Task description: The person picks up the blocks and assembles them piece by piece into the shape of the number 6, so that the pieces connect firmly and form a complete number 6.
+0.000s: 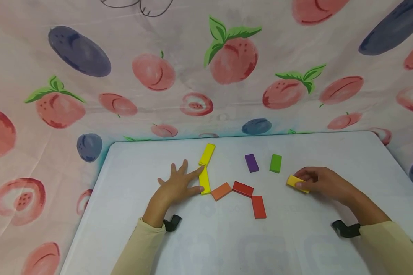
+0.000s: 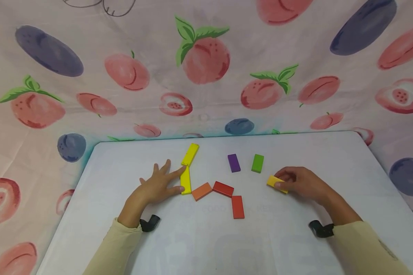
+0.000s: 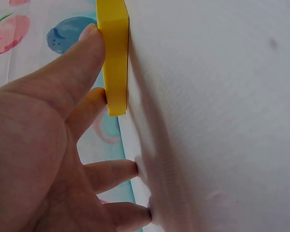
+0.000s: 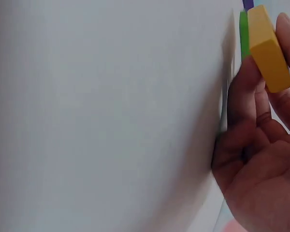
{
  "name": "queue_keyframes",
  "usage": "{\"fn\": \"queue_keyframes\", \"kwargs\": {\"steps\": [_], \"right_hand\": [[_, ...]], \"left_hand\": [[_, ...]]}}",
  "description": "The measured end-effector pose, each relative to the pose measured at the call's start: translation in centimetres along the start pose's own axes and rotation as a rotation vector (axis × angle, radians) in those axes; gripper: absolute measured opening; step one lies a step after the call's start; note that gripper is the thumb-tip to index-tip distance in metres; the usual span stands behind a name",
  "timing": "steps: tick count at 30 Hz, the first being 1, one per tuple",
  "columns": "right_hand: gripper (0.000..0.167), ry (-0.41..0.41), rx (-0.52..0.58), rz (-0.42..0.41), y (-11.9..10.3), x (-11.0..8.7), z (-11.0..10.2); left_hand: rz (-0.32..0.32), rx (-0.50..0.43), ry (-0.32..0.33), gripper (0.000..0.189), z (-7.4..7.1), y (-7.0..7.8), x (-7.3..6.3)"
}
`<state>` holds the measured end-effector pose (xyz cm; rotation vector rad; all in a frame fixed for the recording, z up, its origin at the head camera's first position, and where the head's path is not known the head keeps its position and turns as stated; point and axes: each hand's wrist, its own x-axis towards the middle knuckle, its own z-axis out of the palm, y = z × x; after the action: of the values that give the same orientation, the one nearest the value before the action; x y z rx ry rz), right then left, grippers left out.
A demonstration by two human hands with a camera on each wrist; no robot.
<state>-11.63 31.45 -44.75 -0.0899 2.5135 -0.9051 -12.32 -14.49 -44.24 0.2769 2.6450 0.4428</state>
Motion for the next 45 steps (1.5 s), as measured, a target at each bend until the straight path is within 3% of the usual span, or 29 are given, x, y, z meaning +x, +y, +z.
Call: {"fn": "queue_keyframes", "kwargs": {"steps": [7, 17, 24, 29, 35, 45], "right_hand": [[0.054, -0.075, 0.164, 0.024, -0.8, -0.9, 1.2], [0.057, -0.234, 0.344, -0.059, -2.3, -1.2, 2.3], [0.043, -0.293, 0.503, -0.076, -3.5, -1.3, 3.1], [0.043, -0.341, 0.608, -0.079, -4.7, -1.7, 3.8], [0.044, -0.337, 0.652, -0.064, -6.0, -2.1, 4.4], [0.049, -0.312, 0.566, -0.029, -7.9, -2.9, 5.8]], "left_hand": [[-0.001, -0.001, -0.008, 0.073, -0.2, 0.0, -0.1], [-0.003, 0.001, -0.003, 0.072, -0.1, 0.1, 0.0], [-0.003, -0.005, -0.007, 0.073, -0.2, 0.2, -0.1], [0.000, -0.004, -0.002, 0.073, -0.3, 0.3, -0.2], [0.000, -0.013, -0.003, 0.073, -0.4, 0.3, -0.2], [-0.006, -0.017, -0.005, 0.072, -0.3, 0.3, -0.1]]}}
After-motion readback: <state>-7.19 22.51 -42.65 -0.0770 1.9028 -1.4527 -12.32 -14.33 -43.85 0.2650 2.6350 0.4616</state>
